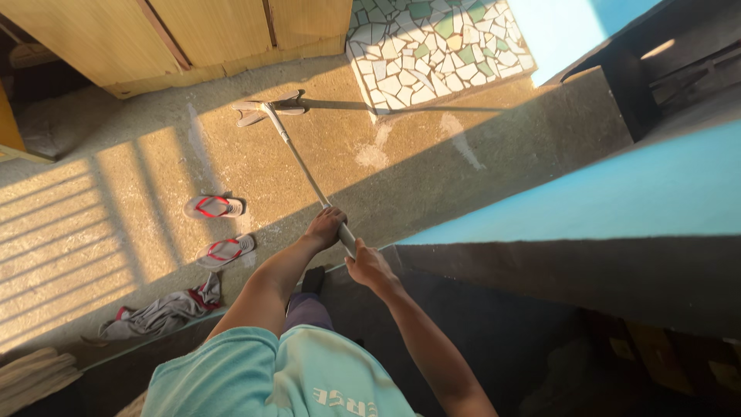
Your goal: The person assembles a floor wiper by attaching the head to the handle, tightening the screw mechanism by hand, and extending the telescopic pole.
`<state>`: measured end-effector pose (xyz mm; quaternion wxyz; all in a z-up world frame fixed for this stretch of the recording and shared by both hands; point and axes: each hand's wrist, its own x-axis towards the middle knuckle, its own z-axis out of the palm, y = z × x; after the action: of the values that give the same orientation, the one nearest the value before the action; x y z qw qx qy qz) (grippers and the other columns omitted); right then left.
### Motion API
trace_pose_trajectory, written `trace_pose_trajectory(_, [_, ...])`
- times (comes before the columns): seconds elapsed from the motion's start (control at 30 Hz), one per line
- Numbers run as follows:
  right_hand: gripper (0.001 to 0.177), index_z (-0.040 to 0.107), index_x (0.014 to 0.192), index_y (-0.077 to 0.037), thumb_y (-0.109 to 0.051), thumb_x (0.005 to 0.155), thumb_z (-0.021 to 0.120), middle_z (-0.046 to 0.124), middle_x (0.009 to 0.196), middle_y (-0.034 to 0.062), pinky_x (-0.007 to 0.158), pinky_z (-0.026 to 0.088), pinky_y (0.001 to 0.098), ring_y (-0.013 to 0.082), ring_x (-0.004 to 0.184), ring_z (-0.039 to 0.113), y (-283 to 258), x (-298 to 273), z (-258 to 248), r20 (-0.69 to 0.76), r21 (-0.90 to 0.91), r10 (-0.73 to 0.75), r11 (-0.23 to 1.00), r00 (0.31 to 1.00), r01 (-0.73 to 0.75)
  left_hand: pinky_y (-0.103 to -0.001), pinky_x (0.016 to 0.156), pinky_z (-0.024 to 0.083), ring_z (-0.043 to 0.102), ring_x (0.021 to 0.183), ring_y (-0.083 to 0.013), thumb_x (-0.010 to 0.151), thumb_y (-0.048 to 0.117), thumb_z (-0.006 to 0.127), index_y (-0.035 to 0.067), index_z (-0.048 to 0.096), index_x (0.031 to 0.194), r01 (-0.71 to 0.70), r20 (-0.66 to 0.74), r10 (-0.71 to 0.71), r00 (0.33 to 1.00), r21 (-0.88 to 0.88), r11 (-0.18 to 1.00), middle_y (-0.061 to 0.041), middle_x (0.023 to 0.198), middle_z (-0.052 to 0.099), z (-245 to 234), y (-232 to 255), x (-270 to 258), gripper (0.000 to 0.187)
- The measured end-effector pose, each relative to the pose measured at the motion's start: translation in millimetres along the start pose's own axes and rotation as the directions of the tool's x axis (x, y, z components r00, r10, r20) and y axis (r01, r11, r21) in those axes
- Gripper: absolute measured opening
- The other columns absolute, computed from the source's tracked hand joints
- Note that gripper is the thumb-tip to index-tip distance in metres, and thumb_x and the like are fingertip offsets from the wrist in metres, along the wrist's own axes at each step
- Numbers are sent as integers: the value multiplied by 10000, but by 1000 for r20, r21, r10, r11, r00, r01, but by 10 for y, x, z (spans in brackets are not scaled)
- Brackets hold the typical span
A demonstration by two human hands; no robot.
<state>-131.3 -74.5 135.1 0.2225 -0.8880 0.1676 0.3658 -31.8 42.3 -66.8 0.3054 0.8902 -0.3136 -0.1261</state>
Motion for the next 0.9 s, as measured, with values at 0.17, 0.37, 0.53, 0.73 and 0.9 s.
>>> trace_pose_trajectory(0.17, [567, 436, 1461, -58, -349, 1001, 597, 699, 1176, 233, 944, 568, 500, 383, 1119, 695, 485, -426, 69, -32, -11, -19, 1000, 999, 18, -459, 1156, 417, 512, 1354, -336, 858, 141, 729, 116, 616, 1111, -17, -58, 14, 998, -51, 999, -115, 1295, 605, 248, 458, -369, 278])
trace_pose_trajectory(0.37, [495, 553, 1408, -97, -351, 987, 607, 719, 1163, 211, 951, 556, 493, 345, 1099, 713, 1249, -1268, 108, -65, 88, 8, 996, 998, -2, -546, 1178, 313, 293, 1467, -487, 856, 256, 787, 163, 574, 1281, 120, -6, -121, 993, -31, 992, -232, 1529, 387, 656, 1139, -780, 485])
trace_pose_trajectory(0.53, [553, 568, 1430, -128, -382, 946, 650, 728, 1149, 194, 918, 558, 475, 331, 1077, 716, 1839, -1936, 182, -151, 148, 81, 987, 985, -59, -564, 1187, 332, 342, 1449, -527, 917, 210, 691, 182, 509, 1389, 276, 220, -242, 945, -137, 951, -325, 1631, 220, 1215, 1562, -822, 506])
trace_pose_trajectory(0.73, [566, 584, 1428, -103, -379, 942, 674, 732, 1167, 189, 913, 565, 457, 325, 1058, 722, 2242, -2307, 257, -247, 142, 87, 988, 965, -53, -563, 1227, 284, 325, 1444, -587, 949, 121, 594, 280, 632, 1298, 46, 315, -59, 947, 50, 998, -340, 1646, 178, 1457, 1936, -707, 385])
trace_pose_trajectory(0.9, [568, 627, 1395, -121, -369, 893, 718, 759, 1105, 169, 893, 572, 424, 292, 1011, 755, 2210, -2175, 134, -249, 277, 139, 958, 959, -67, -519, 1165, 412, 554, 1280, -463, 966, 146, 594, 252, 682, 1214, -10, 373, -23, 928, 86, 996, -159, 1353, 610, 1149, 1960, -635, 284])
